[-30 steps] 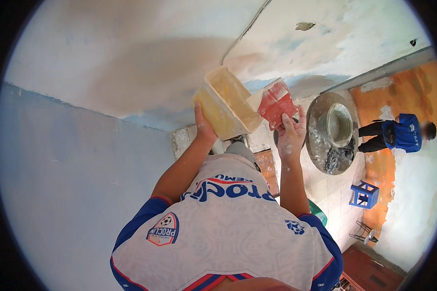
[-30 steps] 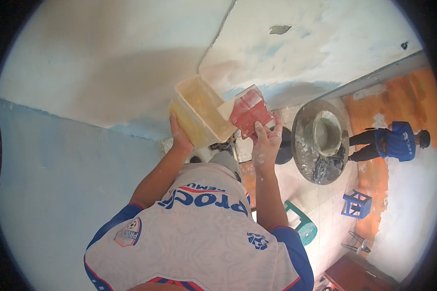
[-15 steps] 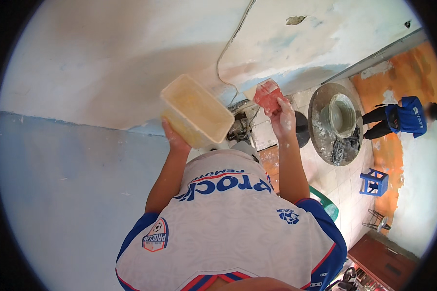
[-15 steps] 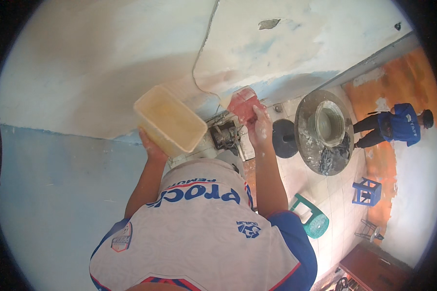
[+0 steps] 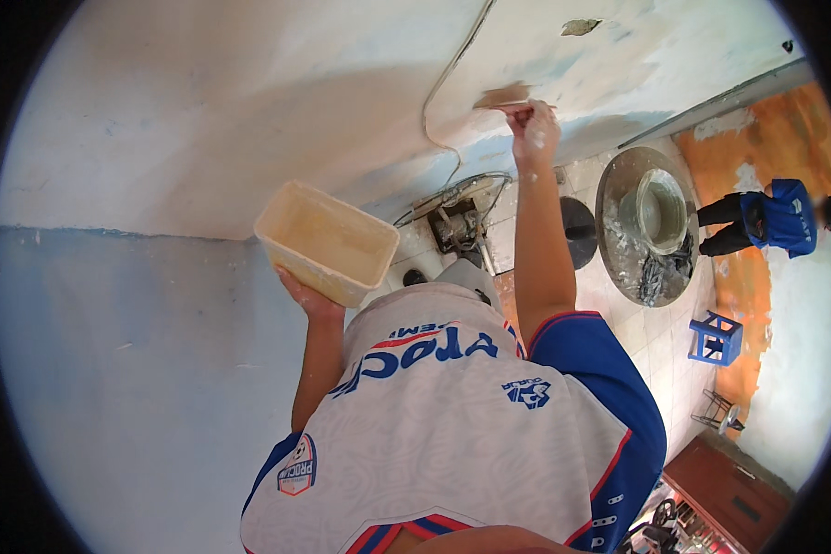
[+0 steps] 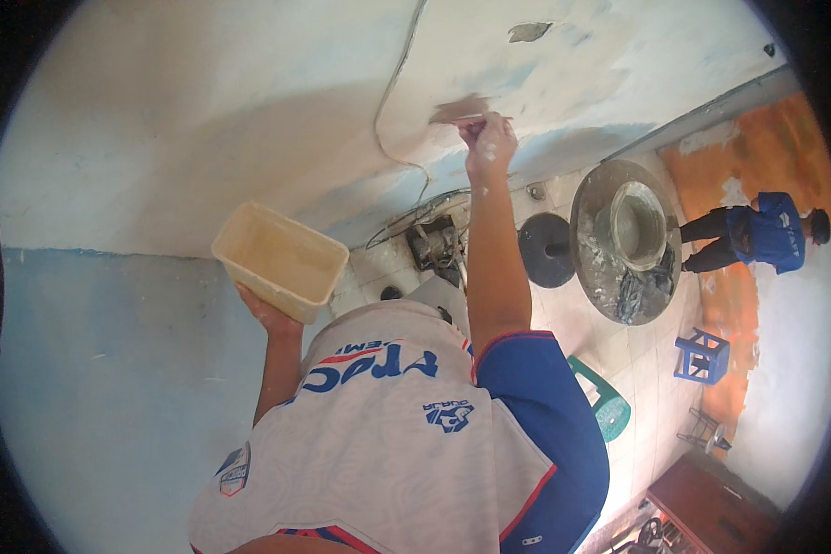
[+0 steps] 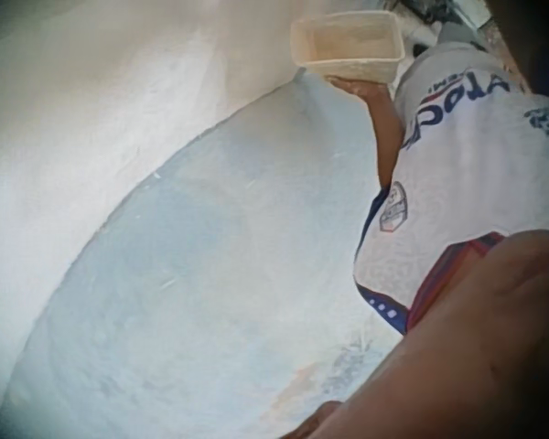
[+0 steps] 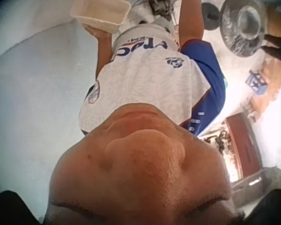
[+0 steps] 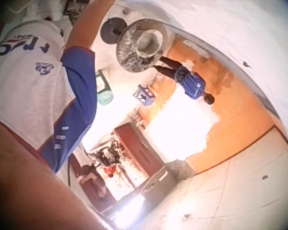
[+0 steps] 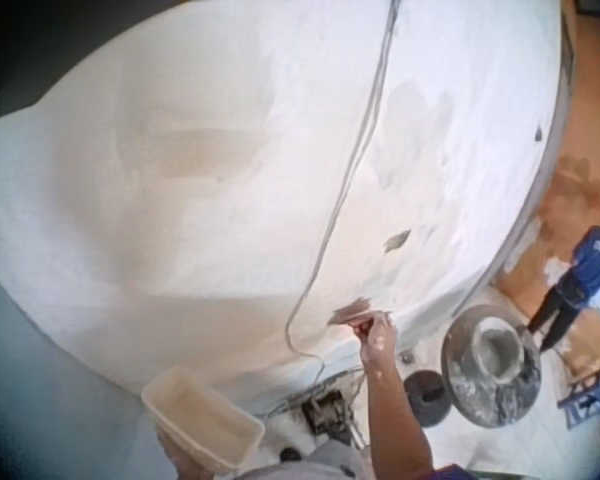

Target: The person applies plaster to a ceiling crack using a putty knife, repeatedly loading the tool from a plastic container held in the other hand.

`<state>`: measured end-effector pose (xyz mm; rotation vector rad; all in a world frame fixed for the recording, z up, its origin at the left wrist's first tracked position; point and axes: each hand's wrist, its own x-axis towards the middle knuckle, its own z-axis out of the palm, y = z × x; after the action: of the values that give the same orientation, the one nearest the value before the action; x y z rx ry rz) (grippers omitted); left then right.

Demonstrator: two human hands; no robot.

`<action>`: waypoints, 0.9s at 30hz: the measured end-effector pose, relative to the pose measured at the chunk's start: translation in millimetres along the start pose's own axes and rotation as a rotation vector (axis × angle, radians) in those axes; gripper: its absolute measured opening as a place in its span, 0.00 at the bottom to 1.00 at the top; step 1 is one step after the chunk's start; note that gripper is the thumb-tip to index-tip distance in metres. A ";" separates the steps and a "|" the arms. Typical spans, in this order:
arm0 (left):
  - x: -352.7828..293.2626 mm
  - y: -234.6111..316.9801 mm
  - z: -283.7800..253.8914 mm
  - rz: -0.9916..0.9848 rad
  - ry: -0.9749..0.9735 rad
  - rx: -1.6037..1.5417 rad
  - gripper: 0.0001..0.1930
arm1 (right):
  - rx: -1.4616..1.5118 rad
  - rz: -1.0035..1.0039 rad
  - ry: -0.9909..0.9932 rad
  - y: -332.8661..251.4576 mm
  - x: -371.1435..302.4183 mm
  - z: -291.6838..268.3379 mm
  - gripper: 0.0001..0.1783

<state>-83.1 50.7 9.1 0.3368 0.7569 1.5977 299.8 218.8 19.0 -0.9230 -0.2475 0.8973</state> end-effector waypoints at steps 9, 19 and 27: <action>11.5 -8.7 -11.9 -0.062 -0.109 -0.035 0.40 | -0.220 -0.004 0.208 57.5 21.2 -36.5 0.07; 4.8 -6.5 -7.4 -0.033 -0.045 0.014 0.41 | -0.050 -0.035 -0.042 21.4 -2.6 -54.9 0.04; 16.5 -15.3 -22.2 -0.100 -0.015 0.009 0.40 | -0.056 -0.043 0.058 27.4 25.9 -5.3 0.05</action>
<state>-88.0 60.7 -20.5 0.3127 0.7587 1.4968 303.4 243.2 -10.1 -0.9910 -0.2427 0.8255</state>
